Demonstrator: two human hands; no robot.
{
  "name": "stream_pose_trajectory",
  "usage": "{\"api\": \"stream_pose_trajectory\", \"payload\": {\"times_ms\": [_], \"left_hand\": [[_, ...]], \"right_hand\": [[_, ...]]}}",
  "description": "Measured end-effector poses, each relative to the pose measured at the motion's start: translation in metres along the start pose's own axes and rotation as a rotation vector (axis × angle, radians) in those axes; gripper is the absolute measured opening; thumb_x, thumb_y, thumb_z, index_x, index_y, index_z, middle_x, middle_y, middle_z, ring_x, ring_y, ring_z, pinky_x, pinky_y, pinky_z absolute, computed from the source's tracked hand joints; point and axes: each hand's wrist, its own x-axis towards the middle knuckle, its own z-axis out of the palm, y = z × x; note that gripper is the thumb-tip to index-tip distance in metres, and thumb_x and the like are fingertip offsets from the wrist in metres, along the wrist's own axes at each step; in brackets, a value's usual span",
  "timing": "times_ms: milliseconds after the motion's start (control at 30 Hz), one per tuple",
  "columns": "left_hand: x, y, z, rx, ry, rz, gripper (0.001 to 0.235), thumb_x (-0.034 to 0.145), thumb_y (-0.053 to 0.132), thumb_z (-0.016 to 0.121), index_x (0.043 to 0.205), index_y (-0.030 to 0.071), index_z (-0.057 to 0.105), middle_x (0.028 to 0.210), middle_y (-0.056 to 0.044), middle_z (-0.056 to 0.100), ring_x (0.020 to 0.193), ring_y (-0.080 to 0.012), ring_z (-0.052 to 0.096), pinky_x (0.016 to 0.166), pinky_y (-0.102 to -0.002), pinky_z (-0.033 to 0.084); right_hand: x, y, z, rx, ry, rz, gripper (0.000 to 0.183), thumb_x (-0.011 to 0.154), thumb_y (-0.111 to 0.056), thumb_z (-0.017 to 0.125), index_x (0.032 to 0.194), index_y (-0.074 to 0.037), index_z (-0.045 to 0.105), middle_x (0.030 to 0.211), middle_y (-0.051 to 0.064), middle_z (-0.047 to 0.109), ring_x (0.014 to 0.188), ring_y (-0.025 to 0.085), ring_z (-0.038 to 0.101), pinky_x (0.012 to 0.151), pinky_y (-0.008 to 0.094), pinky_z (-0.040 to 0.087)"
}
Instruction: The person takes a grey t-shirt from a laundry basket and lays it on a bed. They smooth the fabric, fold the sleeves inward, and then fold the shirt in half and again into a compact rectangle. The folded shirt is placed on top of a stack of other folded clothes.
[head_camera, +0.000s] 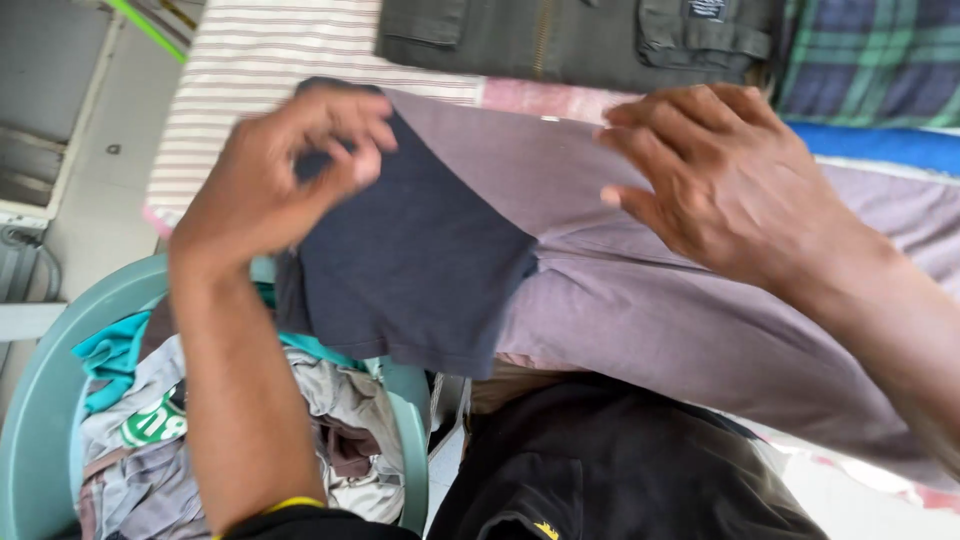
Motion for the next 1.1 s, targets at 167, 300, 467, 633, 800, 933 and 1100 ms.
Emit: {"api": "stream_pose_trajectory", "payload": {"times_ms": [167,300,467,633,800,933,1100], "left_hand": [[0.016,-0.132,-0.001,0.535,0.455,0.004,0.044,0.114,0.031,0.061,0.136,-0.007,0.062,0.12,-0.021,0.059,0.112,-0.0406,0.059,0.09,-0.049,0.046],[0.026,-0.141,0.0,0.484,0.419,-0.131,0.021,0.108,0.02,0.071,0.111,0.001,0.064,0.097,-0.011,0.052,0.083,-0.0292,0.051,0.067,-0.043,0.039],[0.017,-0.125,-0.015,0.142,0.454,-0.244,0.017,0.112,0.013,0.058,0.097,0.01,0.065,0.097,-0.005,0.065,0.09,-0.0179,0.058,0.079,-0.033,0.045],[-0.005,-0.116,-0.043,0.104,0.091,-0.159,0.047,0.108,0.009,0.058,0.152,0.023,0.051,0.151,-0.006,0.05,0.118,-0.0274,0.051,0.086,-0.045,0.045],[0.01,-0.119,-0.036,0.085,0.124,-0.167,0.042,0.108,0.015,0.066,0.148,0.025,0.059,0.122,-0.002,0.057,0.091,-0.0191,0.044,0.073,-0.04,0.037],[0.019,-0.13,-0.034,0.102,0.17,-0.139,0.033,0.101,0.013,0.078,0.132,0.022,0.073,0.103,-0.002,0.067,0.086,-0.014,0.051,0.069,-0.031,0.036],[0.013,-0.123,-0.043,0.005,0.081,-0.198,0.045,0.101,0.003,0.069,0.142,0.021,0.065,0.118,-0.004,0.061,0.11,-0.0183,0.054,0.089,-0.035,0.047]], "right_hand": [[0.015,0.008,0.067,-0.095,-0.128,0.222,0.032,0.111,-0.042,0.061,0.125,-0.014,0.064,0.105,0.004,0.071,0.1,0.028,0.071,0.073,0.043,0.06],[0.011,0.017,0.087,0.073,-0.126,0.251,0.027,0.112,-0.037,0.062,0.103,-0.011,0.063,0.099,0.009,0.063,0.091,0.03,0.062,0.078,0.042,0.055],[0.004,0.017,0.092,0.217,-0.058,0.376,0.025,0.118,-0.03,0.064,0.105,-0.009,0.067,0.097,0.007,0.069,0.097,0.031,0.068,0.063,0.048,0.053],[0.036,-0.015,0.051,0.321,0.033,0.058,0.038,0.105,-0.036,0.065,0.127,-0.005,0.066,0.118,0.016,0.065,0.103,0.035,0.06,0.085,0.05,0.044],[0.084,-0.065,0.042,0.472,0.05,-0.13,0.044,0.108,-0.043,0.045,0.126,-0.008,0.064,0.138,0.012,0.063,0.126,0.033,0.058,0.105,0.052,0.042],[0.107,-0.079,0.076,0.531,0.047,-0.197,0.043,0.108,-0.042,0.051,0.133,-0.009,0.064,0.141,0.01,0.06,0.124,0.031,0.057,0.102,0.048,0.043],[0.103,-0.079,0.092,0.556,0.024,-0.186,0.049,0.108,-0.045,0.046,0.137,-0.009,0.062,0.15,0.008,0.055,0.136,0.029,0.049,0.099,0.044,0.039]]}}
